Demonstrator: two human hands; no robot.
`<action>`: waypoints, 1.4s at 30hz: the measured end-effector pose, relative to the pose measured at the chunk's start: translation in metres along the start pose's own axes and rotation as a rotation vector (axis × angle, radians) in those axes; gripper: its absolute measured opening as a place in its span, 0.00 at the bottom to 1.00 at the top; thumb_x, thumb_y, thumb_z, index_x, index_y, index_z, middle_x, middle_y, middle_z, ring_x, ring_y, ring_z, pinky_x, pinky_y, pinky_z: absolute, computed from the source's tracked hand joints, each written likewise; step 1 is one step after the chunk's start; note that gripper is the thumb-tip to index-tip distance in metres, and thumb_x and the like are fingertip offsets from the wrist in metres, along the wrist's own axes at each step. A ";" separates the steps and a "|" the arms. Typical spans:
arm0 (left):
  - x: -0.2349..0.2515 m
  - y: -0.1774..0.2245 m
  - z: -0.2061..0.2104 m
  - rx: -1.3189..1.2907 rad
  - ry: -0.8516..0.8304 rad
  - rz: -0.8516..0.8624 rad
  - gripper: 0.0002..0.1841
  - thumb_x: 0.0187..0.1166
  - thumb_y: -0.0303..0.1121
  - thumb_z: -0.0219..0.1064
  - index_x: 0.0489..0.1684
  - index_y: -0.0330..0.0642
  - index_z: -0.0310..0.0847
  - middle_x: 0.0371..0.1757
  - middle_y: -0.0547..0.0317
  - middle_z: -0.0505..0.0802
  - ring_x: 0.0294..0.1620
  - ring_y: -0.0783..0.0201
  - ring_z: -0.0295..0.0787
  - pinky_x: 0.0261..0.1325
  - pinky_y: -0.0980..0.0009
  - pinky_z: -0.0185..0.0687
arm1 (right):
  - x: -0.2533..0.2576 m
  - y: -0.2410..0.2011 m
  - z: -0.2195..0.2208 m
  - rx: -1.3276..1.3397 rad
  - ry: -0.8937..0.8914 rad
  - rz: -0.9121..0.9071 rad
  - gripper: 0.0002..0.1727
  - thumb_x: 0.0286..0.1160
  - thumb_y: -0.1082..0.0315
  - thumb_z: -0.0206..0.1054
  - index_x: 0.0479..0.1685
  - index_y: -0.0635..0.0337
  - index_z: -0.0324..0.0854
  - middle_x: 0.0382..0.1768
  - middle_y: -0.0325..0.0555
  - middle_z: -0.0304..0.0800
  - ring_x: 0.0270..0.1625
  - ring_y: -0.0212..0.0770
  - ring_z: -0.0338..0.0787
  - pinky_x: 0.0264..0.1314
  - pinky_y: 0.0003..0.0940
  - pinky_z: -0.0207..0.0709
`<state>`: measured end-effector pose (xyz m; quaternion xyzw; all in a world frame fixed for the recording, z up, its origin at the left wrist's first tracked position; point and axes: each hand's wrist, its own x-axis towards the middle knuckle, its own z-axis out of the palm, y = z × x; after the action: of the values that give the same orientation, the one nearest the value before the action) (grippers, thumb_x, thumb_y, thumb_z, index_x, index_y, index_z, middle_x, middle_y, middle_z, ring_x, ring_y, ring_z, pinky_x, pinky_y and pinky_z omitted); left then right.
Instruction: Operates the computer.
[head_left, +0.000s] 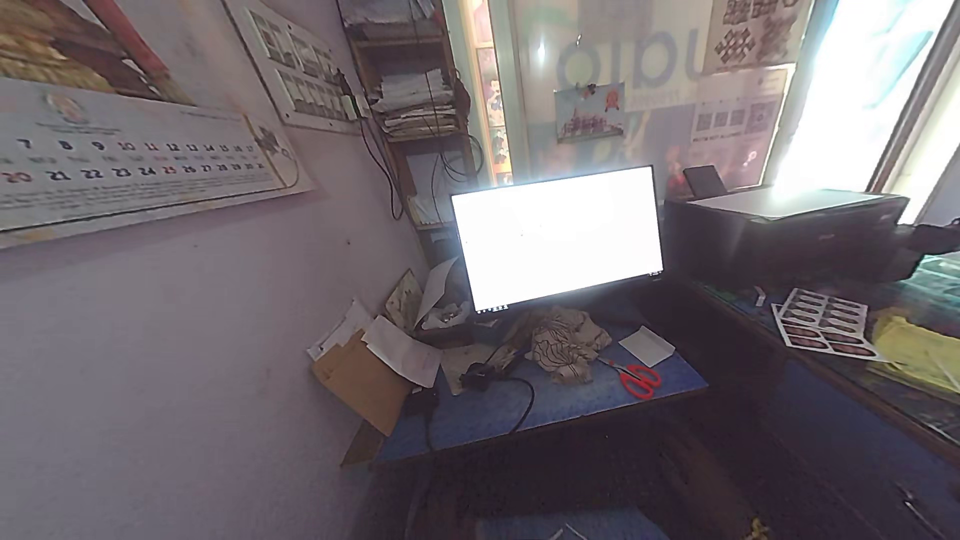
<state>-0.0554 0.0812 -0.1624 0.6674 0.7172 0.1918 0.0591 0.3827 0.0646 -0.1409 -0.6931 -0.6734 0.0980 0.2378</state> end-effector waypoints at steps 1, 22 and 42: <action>0.001 -0.002 0.003 0.006 0.013 0.008 0.26 0.81 0.41 0.59 0.73 0.34 0.79 0.81 0.31 0.76 0.85 0.34 0.68 0.86 0.40 0.60 | 0.000 0.000 0.000 0.002 -0.001 0.000 0.31 0.84 0.54 0.60 0.85 0.55 0.72 0.87 0.61 0.66 0.88 0.60 0.67 0.90 0.55 0.61; -0.001 0.003 -0.002 0.011 -0.027 -0.010 0.26 0.84 0.42 0.57 0.74 0.34 0.79 0.82 0.32 0.76 0.85 0.34 0.69 0.86 0.41 0.60 | -0.001 0.000 0.001 0.013 0.006 -0.002 0.31 0.85 0.53 0.59 0.86 0.54 0.71 0.87 0.60 0.66 0.88 0.58 0.68 0.90 0.53 0.61; 0.002 0.001 0.001 -0.001 0.001 -0.023 0.24 0.82 0.41 0.59 0.70 0.35 0.82 0.79 0.32 0.79 0.82 0.35 0.73 0.83 0.41 0.65 | -0.003 -0.012 -0.008 0.004 -0.012 0.041 0.31 0.86 0.53 0.59 0.86 0.54 0.71 0.87 0.57 0.67 0.88 0.57 0.69 0.90 0.52 0.62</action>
<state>-0.0538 0.0832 -0.1630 0.6588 0.7249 0.1918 0.0610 0.3756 0.0599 -0.1286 -0.7056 -0.6604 0.1083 0.2330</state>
